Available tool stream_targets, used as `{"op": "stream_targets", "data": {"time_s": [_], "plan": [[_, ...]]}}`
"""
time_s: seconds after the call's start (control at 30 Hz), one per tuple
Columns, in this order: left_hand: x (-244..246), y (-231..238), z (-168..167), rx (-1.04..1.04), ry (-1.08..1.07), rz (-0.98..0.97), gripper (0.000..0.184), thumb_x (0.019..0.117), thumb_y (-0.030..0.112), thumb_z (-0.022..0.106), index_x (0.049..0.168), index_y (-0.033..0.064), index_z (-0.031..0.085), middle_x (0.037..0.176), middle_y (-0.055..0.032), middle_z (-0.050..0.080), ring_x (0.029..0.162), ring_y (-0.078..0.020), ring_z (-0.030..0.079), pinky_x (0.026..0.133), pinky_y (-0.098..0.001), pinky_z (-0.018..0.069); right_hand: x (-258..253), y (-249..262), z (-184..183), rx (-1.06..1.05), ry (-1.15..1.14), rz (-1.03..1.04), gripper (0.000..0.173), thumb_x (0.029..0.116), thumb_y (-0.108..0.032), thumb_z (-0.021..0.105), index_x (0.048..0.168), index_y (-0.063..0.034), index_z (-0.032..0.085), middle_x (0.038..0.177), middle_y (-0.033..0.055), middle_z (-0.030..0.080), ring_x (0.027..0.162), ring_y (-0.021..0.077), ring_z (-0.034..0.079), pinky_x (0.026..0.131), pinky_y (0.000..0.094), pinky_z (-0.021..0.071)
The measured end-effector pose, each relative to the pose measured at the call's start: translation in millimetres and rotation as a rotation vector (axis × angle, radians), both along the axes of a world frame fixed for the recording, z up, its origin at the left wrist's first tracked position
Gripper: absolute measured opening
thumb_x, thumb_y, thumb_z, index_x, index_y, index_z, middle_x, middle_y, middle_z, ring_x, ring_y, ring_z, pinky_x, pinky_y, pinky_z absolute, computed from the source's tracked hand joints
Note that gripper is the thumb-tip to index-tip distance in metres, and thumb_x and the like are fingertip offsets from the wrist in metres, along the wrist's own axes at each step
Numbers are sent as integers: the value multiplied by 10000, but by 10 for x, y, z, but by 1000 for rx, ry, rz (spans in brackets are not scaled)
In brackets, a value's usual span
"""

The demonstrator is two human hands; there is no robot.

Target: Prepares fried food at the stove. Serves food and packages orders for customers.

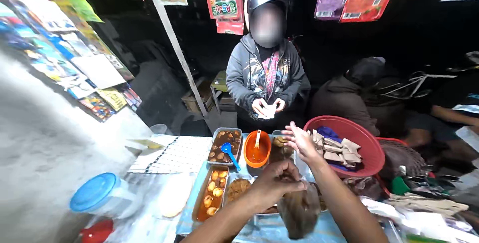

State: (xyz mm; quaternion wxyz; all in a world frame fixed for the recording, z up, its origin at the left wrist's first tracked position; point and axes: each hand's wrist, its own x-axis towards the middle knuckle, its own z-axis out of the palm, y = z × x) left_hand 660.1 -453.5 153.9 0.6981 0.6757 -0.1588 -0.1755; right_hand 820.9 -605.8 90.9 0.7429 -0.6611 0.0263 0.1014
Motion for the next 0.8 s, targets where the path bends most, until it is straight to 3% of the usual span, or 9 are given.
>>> {"op": "stream_targets", "data": {"time_s": [0.03, 0.1, 0.27, 0.47, 0.6, 0.77, 0.8], "plan": [[1, 60, 61, 80, -30, -4, 153, 917, 88, 745, 1024, 41, 647, 970, -42, 664, 897, -132, 651, 829, -309, 570, 176, 146, 10, 50, 86, 29, 633, 1093, -536, 382, 1400, -6, 540, 1158, 142, 711, 916, 233, 718, 760, 399, 603], [17, 176, 110, 192, -68, 16, 134, 931, 97, 735, 1023, 33, 662, 951, -49, 680, 869, -135, 666, 811, -307, 580, 418, 377, -7, 91, 153, 42, 653, 1076, -585, 379, 1368, -26, 549, 1099, 131, 690, 850, 224, 683, 706, 381, 576], [314, 546, 211, 241, -126, 204, 143, 912, 59, 733, 1031, 17, 666, 937, -63, 700, 846, -159, 680, 789, -342, 591, 667, 638, -80, 44, 63, -40, 283, 1068, -293, 547, 1096, -30, 650, 887, 103, 676, 715, 191, 640, 607, 346, 541], [848, 723, 427, 383, -203, 381, 138, 934, 42, 695, 1067, 22, 660, 972, -69, 707, 836, -151, 698, 789, -329, 604, 621, 545, -149, -14, -128, -219, 244, 1058, -215, 539, 1011, 0, 644, 803, 112, 659, 612, 187, 625, 537, 355, 550], [1208, 679, 529, 527, -230, 405, 110, 939, 61, 702, 1041, 62, 661, 961, -46, 714, 833, -142, 698, 783, -339, 600, 452, 269, -306, 0, -203, -324, 172, 1030, -146, 565, 1011, 2, 650, 834, 99, 655, 730, 179, 650, 665, 375, 576], [1596, 710, 487, 612, -372, 366, 173, 908, -23, 708, 1016, 98, 646, 1051, -28, 709, 869, -153, 689, 770, -377, 607, 55, -160, -636, 120, -175, -391, 200, 1056, -134, 530, 1067, 29, 645, 887, 117, 705, 791, 192, 710, 735, 399, 631], [1644, 700, 483, 630, -377, 386, 174, 903, -24, 714, 1016, 88, 646, 1014, -45, 717, 844, -167, 695, 751, -391, 605, -39, -243, -689, 129, -157, -404, 206, 1057, -140, 532, 1072, 31, 646, 900, 122, 714, 804, 199, 718, 749, 405, 636]]}}
